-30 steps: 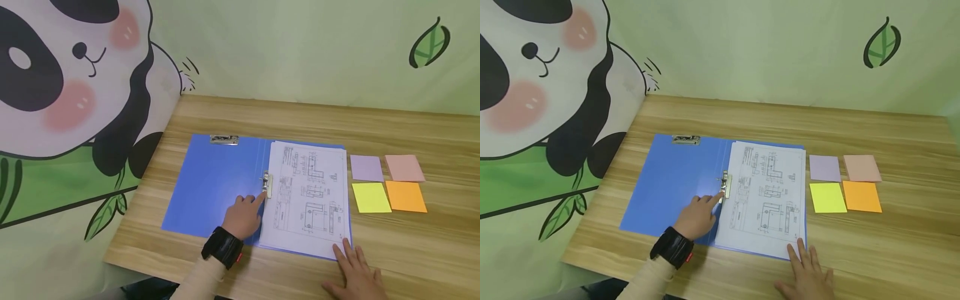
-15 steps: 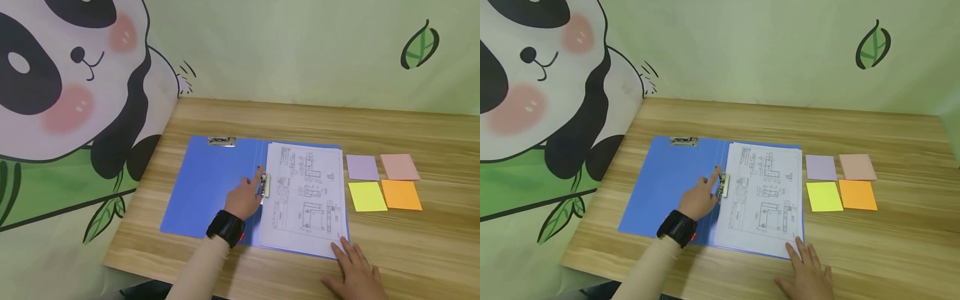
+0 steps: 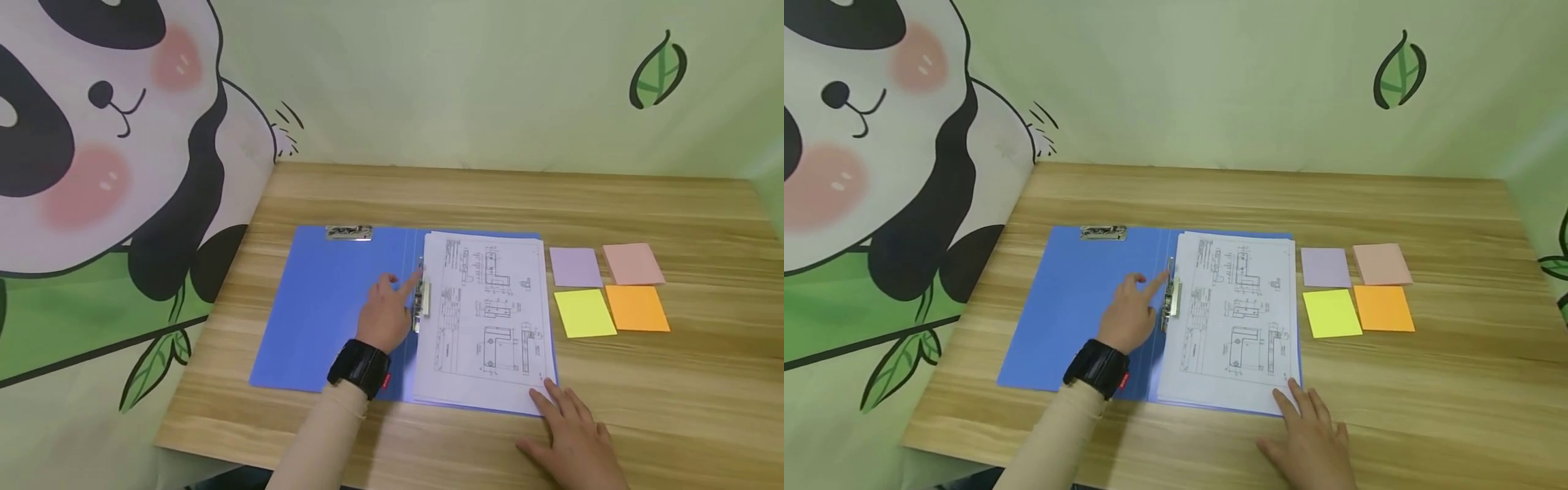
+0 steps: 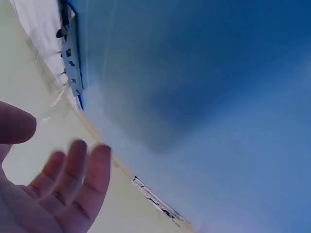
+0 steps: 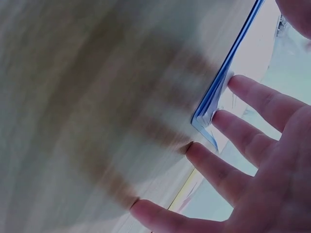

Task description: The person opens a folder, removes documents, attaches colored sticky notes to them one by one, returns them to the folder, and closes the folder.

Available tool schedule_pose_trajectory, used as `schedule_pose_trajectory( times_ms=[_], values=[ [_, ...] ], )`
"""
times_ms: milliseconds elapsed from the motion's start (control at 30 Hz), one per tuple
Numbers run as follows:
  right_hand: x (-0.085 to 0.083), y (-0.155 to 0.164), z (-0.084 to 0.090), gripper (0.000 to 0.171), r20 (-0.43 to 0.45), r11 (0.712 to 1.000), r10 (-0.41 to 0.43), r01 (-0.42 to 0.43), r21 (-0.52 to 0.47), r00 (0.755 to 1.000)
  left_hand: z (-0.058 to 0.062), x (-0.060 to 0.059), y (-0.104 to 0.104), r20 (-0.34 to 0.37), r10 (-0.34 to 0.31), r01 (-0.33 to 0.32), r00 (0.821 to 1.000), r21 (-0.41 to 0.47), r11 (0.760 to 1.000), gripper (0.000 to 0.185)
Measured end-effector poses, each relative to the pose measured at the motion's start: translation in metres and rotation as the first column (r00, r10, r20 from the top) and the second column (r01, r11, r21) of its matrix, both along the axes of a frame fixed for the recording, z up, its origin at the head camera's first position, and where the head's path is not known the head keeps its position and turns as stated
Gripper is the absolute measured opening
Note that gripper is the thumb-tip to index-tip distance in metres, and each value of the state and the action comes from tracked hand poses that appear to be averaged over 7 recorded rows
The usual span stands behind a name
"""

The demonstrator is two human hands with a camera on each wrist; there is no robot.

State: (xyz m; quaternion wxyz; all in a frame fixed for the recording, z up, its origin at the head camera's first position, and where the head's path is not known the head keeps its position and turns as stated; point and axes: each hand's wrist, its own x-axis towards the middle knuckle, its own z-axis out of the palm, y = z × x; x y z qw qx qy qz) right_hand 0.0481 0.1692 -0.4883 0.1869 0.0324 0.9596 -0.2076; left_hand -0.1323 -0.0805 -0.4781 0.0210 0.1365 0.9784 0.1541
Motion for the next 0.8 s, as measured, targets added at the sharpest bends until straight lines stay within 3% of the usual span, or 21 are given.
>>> schedule_pose_trajectory(
  times_ms=[100,167,233,300,367,433,500,567,633,667,800],
  values=[
    [0.0,0.001,0.0,0.082,-0.005,1.0,-0.001,0.001,0.002,1.0,0.002,0.0,0.0,-0.03,-0.01,0.01,1.0,-0.012,1.0,0.063],
    [-0.001,0.001,0.001,0.081,-0.028,1.0,0.006,-0.006,-0.002,1.0,0.005,0.007,-0.002,-0.026,-0.002,0.002,1.0,0.005,1.0,0.05],
    [-0.004,0.002,0.002,0.079,-0.057,1.0,-0.002,0.0,-0.026,0.998,0.009,0.02,-0.005,0.034,0.011,-0.013,0.999,0.04,0.999,0.035],
    [-0.009,0.005,0.004,0.08,-0.068,0.996,-0.046,0.04,-0.084,0.997,0.011,0.038,-0.008,0.146,0.016,-0.027,0.989,0.075,0.997,0.03],
    [-0.017,0.009,0.006,0.083,-0.04,0.977,-0.133,0.125,-0.174,0.99,0.01,0.056,-0.012,0.279,0.023,-0.062,0.96,0.131,0.989,0.038],
    [-0.027,0.014,0.007,0.087,0.033,0.929,-0.253,0.253,-0.272,0.967,0.005,0.069,-0.013,0.395,0.024,-0.122,0.918,0.223,0.967,0.052],
    [-0.037,0.02,0.007,0.088,0.115,0.867,-0.334,0.353,-0.352,0.936,0.0,0.077,-0.012,0.494,0.001,-0.203,0.869,0.355,0.913,0.063],
    [-0.045,0.026,0.006,0.087,0.185,0.824,-0.366,0.41,-0.391,0.912,-0.005,0.08,-0.01,0.564,-0.015,-0.289,0.825,0.446,0.847,0.069],
    [-0.05,0.033,0.005,0.083,0.221,0.811,-0.36,0.421,-0.406,0.906,-0.008,0.081,-0.007,0.627,-0.036,-0.361,0.778,0.493,0.792,0.073],
    [-0.051,0.036,0.004,0.081,0.23,0.809,-0.351,0.418,-0.413,0.908,-0.009,0.081,-0.005,0.647,-0.045,-0.38,0.762,0.501,0.777,0.073],
    [-0.05,0.043,0.0,0.065,0.249,0.795,-0.346,0.423,-0.434,0.905,-0.01,0.078,0.003,0.67,-0.084,-0.354,0.738,0.49,0.797,0.058]
  ],
)
